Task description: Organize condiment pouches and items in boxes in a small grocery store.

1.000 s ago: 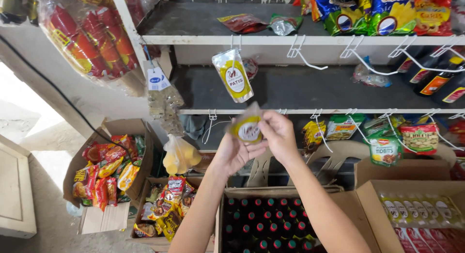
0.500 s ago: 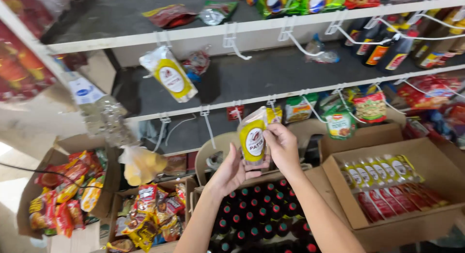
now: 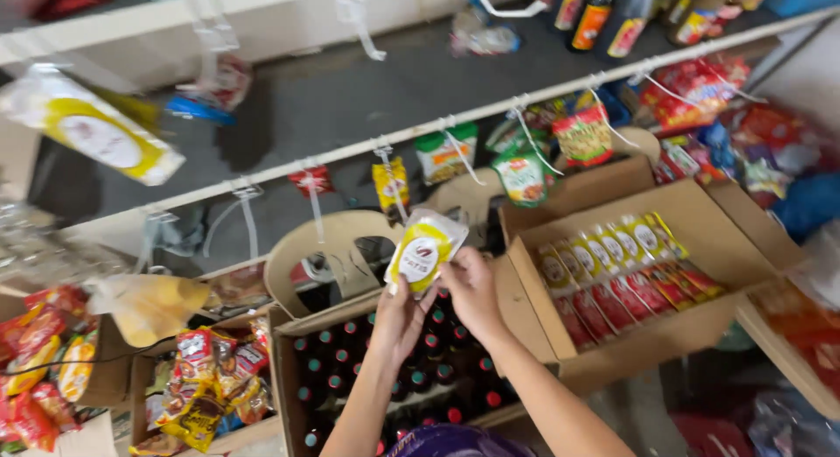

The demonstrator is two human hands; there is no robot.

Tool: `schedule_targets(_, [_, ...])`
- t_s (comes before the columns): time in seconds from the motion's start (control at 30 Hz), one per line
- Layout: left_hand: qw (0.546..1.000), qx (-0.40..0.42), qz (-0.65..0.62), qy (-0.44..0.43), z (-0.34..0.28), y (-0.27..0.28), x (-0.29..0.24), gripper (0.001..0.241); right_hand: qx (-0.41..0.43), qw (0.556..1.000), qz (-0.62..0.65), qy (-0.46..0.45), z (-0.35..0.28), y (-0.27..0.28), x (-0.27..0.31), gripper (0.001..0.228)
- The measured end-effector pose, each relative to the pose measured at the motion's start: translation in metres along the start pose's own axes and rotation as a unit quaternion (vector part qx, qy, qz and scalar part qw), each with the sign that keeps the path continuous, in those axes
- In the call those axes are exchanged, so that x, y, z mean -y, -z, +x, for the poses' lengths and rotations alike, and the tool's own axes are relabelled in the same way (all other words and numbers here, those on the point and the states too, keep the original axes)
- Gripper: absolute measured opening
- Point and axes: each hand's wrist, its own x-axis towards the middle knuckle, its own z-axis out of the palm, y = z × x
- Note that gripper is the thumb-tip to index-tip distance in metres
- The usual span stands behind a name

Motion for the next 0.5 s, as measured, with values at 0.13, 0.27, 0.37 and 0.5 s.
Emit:
schedule_targets(0.13, [0.996, -0.061, -0.056, 0.043, 0.022, 0.013, 0.053, 0.066, 0.014, 0.998, -0.023, 0.052, -0.020, 0.034, -0.020, 0.021])
schedule_targets(0.27, [0.979, -0.173, -0.080, 0.073, 0.022, 0.026, 0.077, 0.077, 0.060, 0.998, 0.010, -0.001, -0.035, 0.071, -0.036, 0.024])
schedule_targets(0.37, [0.976, -0.200, 0.034, 0.085, 0.033, 0.059, 0.083, 0.073, 0.053, 0.996, -0.013, -0.064, -0.029, 0.075, 0.011, 0.029])
schedule_targets(0.5, [0.943, -0.230, 0.228, 0.075, 0.034, 0.073, 0.061, 0.062, -0.039, 0.993, -0.039, -0.103, -0.020, 0.079, 0.011, 0.035])
